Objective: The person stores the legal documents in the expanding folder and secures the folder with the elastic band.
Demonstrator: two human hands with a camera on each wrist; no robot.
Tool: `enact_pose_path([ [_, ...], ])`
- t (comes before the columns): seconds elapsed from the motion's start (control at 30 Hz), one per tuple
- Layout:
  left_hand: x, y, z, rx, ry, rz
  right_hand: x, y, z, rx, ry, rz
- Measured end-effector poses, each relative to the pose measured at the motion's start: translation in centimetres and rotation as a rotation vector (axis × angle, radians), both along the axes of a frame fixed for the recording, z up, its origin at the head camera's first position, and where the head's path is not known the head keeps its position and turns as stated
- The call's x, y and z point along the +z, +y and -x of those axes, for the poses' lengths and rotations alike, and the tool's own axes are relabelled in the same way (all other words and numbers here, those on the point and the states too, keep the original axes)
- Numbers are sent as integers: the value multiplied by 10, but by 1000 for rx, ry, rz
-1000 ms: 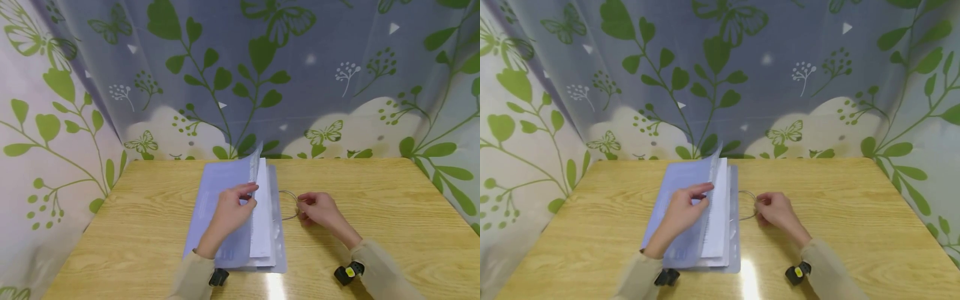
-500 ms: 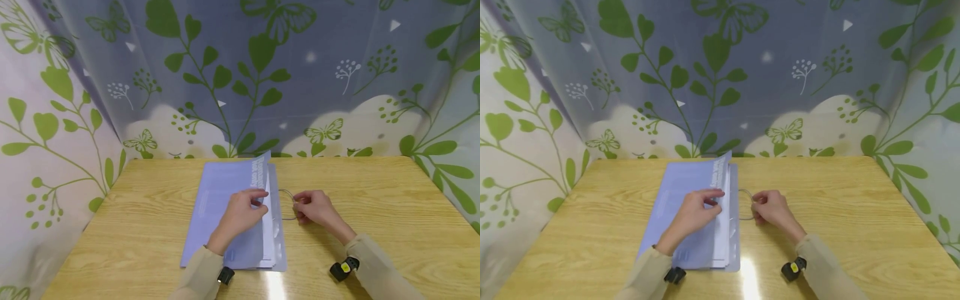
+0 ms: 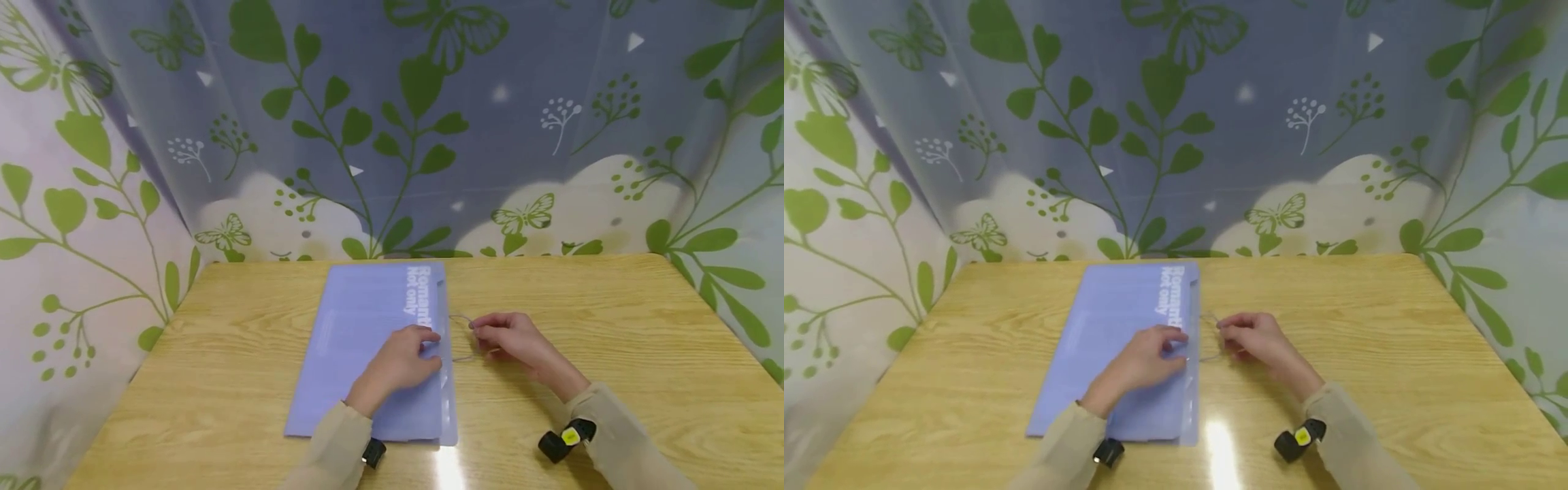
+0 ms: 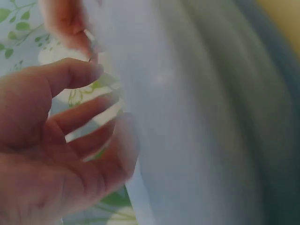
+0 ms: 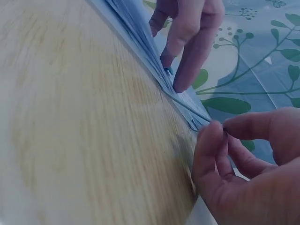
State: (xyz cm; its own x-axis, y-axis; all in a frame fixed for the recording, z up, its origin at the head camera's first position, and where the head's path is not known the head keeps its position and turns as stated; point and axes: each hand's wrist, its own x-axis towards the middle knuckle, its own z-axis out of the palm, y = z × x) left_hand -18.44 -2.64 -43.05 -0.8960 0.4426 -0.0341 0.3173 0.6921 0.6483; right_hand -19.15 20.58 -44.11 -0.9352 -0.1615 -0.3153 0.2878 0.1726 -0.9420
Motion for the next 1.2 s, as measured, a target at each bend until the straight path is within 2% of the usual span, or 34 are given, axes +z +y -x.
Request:
enact_pose_path([
  [0.07, 0, -7, 0, -10, -24, -6, -2, 1, 0, 6, -15, 56],
  [0.13, 3, -17, 2, 8, -50, -25, -3, 2, 1, 11, -26, 113],
  [0.2, 6, -29, 5, 46, -48, -27, -5, 4, 1, 16, -34, 163],
  [0.3, 10, -48, 10, 117, -10, -13, -6, 6, 1, 32, -42, 224],
  [0.43, 15, -72, 11, 216, 4, 111, -7, 5, 2, 66, -49, 289],
  [0.5, 18, -82, 8, 252, -34, 200, -8, 3, 2, 90, -54, 315],
  [0.57, 19, -90, 4, 262, -85, 277, -10, 1, 2, 104, -62, 324],
  [0.67, 19, -97, -2, 237, -140, 328, -12, -2, 2, 107, -55, 313],
  [0.77, 19, -99, -8, 174, -152, 347, -13, -7, 2, 91, -14, 261],
  [0.87, 20, -102, -13, 88, -165, 359, -14, -12, 3, 85, 71, 141],
  [1.0, 21, -107, -19, -15, -204, 347, -14, -17, 0, 122, 246, -111],
  [1.13, 20, -110, -24, -61, -202, 338, -12, -22, -5, 183, 441, -332],
  [1.2, 19, -111, -26, -70, -190, 336, -11, -26, -6, 222, 514, -410],
])
